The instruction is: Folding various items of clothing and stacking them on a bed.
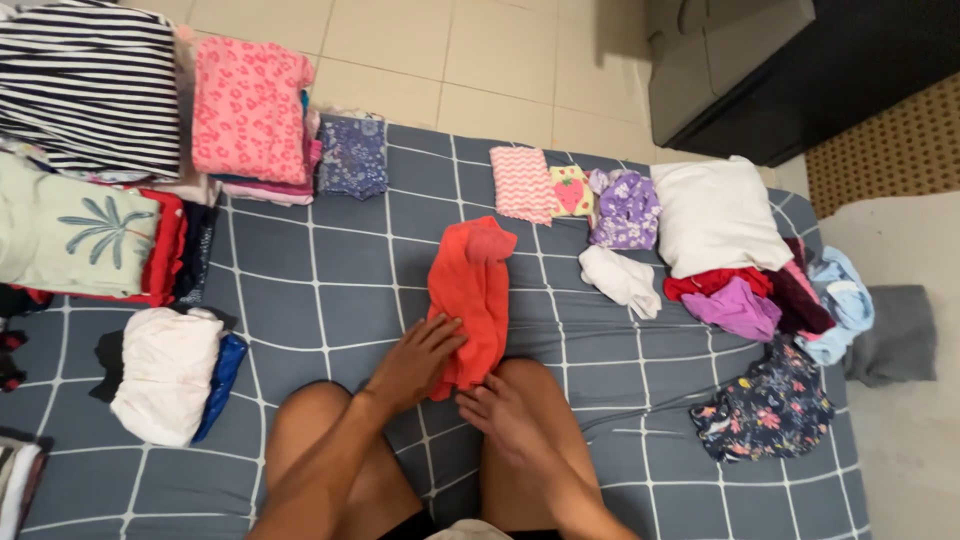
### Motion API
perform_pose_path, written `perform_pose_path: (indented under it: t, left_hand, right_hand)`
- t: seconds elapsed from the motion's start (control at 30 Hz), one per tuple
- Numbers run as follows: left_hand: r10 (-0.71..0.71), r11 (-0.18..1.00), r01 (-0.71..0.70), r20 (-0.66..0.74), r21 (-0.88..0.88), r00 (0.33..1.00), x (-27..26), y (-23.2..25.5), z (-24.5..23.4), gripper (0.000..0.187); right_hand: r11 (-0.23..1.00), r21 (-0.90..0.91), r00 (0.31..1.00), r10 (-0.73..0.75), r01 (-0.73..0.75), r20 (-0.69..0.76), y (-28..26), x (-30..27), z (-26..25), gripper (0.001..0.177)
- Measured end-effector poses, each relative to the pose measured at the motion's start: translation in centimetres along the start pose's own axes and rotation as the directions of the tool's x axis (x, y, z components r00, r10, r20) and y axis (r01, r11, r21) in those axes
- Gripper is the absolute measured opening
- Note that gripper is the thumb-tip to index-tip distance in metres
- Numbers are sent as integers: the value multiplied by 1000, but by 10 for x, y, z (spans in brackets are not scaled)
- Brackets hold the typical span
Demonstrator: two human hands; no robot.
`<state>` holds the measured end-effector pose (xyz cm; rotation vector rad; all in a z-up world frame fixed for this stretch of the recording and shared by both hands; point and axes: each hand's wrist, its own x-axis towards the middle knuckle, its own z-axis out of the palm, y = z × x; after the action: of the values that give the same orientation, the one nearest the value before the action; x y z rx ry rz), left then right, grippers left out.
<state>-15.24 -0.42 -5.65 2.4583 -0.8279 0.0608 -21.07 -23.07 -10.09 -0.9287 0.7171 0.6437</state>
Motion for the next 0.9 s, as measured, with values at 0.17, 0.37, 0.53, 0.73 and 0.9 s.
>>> perform_pose_path:
  t: [0.17, 0.37, 0.53, 0.73, 0.9]
  left_hand:
    - [-43, 970, -20, 253, 242, 966, 8, -10, -34, 75]
    - [213, 937, -261, 212, 233, 954, 20, -42, -12, 79]
    - [93, 981, -139, 298, 136, 950, 39, -40, -6, 73]
    - [-97, 982, 120, 159, -143, 983, 13, -18, -16, 52]
    - [-479, 792, 502, 156, -346, 864, 5, -6, -26, 47]
  right_hand:
    - [253, -834, 835, -412, 490, 365, -93, -42, 12, 54]
    - [-748, -421, 574, -65, 513, 816, -151, 13, 28, 72]
    - [-833, -246, 537, 71, 496, 841, -159, 18, 35, 71]
    - [-767, -197, 477, 157, 610, 865, -155, 27, 35, 74]
    - [-389, -464, 456, -119, 796, 882, -139, 32, 30, 55]
